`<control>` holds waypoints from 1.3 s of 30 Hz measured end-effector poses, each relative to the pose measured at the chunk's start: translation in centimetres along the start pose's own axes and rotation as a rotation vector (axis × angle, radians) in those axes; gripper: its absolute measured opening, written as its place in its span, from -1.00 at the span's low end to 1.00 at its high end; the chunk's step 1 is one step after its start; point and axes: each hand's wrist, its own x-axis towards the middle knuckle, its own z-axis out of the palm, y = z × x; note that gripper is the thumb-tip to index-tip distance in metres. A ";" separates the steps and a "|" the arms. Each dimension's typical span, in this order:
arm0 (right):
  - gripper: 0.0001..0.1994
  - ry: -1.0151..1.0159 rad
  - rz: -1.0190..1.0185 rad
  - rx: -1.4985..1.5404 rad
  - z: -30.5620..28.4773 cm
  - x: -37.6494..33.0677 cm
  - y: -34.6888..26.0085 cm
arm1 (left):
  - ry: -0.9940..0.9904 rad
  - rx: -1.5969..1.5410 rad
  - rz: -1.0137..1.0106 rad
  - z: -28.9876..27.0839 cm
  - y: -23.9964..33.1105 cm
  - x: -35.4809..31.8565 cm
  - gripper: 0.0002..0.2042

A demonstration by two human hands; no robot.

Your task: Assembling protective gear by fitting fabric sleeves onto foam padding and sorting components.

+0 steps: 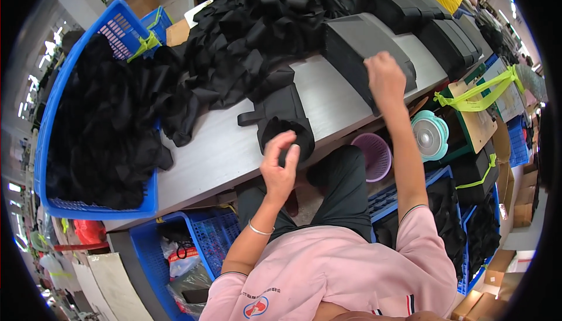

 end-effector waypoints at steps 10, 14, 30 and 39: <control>-0.89 -0.453 0.072 0.499 -8.9 -19.9 -11.6 | -0.591 -0.972 -1.045 4.3 -4.1 -8.1 -0.11; -0.86 -0.586 0.458 0.945 -12.5 -20.4 -11.4 | -0.681 -1.114 -1.037 5.0 -4.1 -8.2 -0.06; -0.48 -0.655 0.572 1.153 -11.2 -22.6 -12.1 | -0.271 -0.827 -0.895 1.4 0.7 -5.2 -0.56; -0.58 -0.833 0.492 1.240 -9.6 -21.4 -10.4 | 0.086 0.578 -0.006 -3.9 -2.3 -4.1 -0.65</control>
